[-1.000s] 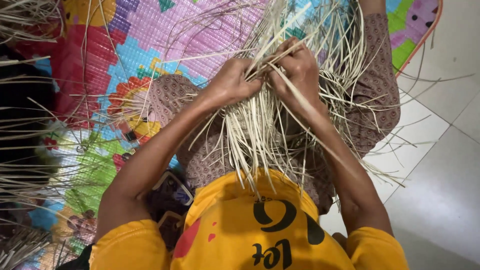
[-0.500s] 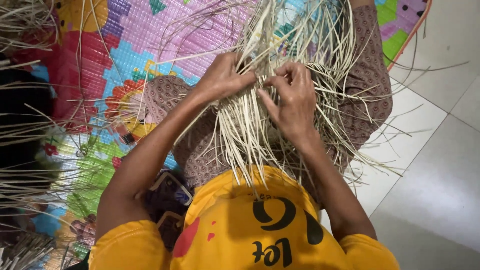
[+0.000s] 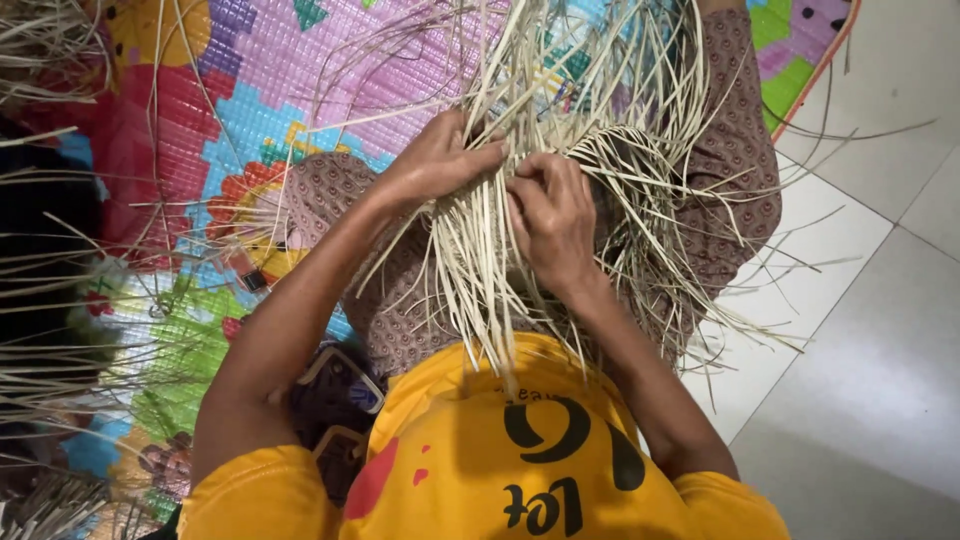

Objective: A person is weaving straw-like fibers around a base, possibly a shoe sole, using their hands and a small weaving tool.

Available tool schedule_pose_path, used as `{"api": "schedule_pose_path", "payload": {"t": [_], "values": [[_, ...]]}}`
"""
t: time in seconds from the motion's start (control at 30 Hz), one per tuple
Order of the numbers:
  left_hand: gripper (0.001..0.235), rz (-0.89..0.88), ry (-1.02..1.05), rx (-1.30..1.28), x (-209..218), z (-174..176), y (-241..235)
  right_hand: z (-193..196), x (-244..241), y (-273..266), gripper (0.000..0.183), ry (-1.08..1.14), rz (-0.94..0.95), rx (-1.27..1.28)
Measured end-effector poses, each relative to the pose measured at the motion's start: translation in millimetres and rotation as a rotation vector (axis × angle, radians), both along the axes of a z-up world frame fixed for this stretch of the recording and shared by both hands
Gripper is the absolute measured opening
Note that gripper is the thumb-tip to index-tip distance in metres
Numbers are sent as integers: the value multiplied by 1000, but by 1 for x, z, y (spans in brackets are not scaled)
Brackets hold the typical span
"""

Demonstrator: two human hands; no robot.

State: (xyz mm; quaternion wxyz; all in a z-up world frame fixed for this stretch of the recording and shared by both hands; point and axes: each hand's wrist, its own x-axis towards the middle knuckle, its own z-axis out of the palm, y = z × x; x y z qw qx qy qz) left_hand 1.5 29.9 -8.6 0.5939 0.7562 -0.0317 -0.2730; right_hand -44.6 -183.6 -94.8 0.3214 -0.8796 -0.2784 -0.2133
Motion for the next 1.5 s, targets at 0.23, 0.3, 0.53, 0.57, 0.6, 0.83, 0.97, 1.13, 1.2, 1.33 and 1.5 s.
{"api": "schedule_pose_path", "payload": {"t": [0.23,0.3,0.53,0.57,0.6,0.83,0.97,1.13,1.2,1.33,1.5], "values": [[25,-18,-162,57,-9,24,-9,21,-17,1,12,16,11,108],[19,-57,-148,84,0,12,-8,25,-31,0,24,55,-37,157],[41,-119,5,86,16,21,-3,69,-77,-21,55,328,-182,210],[50,-157,38,76,19,31,-4,69,-81,-23,60,385,-192,226],[60,-195,67,68,22,42,-4,70,-83,-25,67,440,-199,245],[81,-282,64,304,43,57,-32,52,-81,-44,52,371,-201,172],[97,-294,100,422,43,55,-50,21,-88,-59,35,265,-192,60],[101,-230,153,385,39,29,-50,27,-124,-70,21,332,-202,-100],[101,-188,117,338,43,3,-46,41,-138,-72,19,443,-155,-83],[95,-197,105,307,45,6,-50,12,-172,-90,14,500,-28,-110],[133,-249,222,453,55,24,-56,98,-157,-94,27,687,205,-396]]}}
